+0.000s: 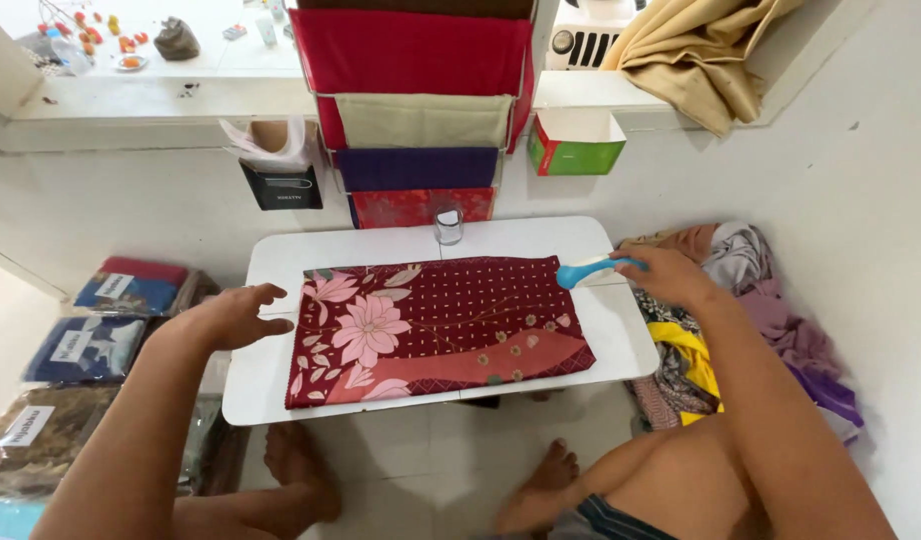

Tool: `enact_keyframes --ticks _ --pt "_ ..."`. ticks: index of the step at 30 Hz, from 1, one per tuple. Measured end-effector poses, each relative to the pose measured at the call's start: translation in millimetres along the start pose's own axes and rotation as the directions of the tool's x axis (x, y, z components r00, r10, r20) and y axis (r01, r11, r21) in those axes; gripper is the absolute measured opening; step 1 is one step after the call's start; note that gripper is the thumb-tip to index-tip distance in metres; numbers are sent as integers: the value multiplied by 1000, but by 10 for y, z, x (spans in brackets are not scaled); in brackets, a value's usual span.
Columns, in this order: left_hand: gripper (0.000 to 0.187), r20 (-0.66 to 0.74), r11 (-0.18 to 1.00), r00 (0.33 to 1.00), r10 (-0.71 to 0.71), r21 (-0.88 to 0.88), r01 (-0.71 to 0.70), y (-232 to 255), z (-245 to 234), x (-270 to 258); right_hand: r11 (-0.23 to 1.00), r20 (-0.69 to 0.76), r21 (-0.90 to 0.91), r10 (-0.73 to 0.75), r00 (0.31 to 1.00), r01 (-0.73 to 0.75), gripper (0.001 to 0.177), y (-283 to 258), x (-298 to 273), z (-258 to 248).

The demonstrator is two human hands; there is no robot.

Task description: A person folds a patterned cloth on a small table and then uses a lint roller to clean the fabric surface.

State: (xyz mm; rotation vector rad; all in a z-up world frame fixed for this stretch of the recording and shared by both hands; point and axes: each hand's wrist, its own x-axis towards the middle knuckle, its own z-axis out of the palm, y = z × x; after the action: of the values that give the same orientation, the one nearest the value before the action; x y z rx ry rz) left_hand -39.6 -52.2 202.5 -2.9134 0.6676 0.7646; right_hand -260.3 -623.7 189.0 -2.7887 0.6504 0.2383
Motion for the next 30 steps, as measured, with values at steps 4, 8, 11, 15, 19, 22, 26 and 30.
enact_keyframes --ticks 4,8,11,15,19,22,26,30 --pt "61 -65 967 998 12 -253 -29 229 -392 -379 999 -35 -29 39 999 -40 53 109 -28 -23" --pt "62 -74 971 997 32 -234 -49 332 -460 -606 997 15 10 -74 997 73 53 -372 -484 -161" --pt "60 -73 955 995 62 -284 -80 389 -446 -772 990 17 42 -133 991 132 52 -582 -675 -212" --pt "59 -75 927 995 71 -363 -93 411 -421 -900 986 19 55 -156 988 155 51 -723 -967 -293" --pt "56 -91 898 992 90 -423 -121 563 -468 -1032 979 30 -34 -200 979 201 44 -735 -989 -206" --pt "53 -101 880 989 113 -452 -146 608 -320 -816 969 48 -72 -234 971 237 41 -777 -1006 -94" --pt "54 -111 886 978 177 -414 -207 569 131 -132 936 79 -124 -323 943 331 42 -737 -833 296" --pt "65 -173 864 959 223 -421 -277 429 1269 599 905 143 -70 -406 902 419 43 -812 -517 998"
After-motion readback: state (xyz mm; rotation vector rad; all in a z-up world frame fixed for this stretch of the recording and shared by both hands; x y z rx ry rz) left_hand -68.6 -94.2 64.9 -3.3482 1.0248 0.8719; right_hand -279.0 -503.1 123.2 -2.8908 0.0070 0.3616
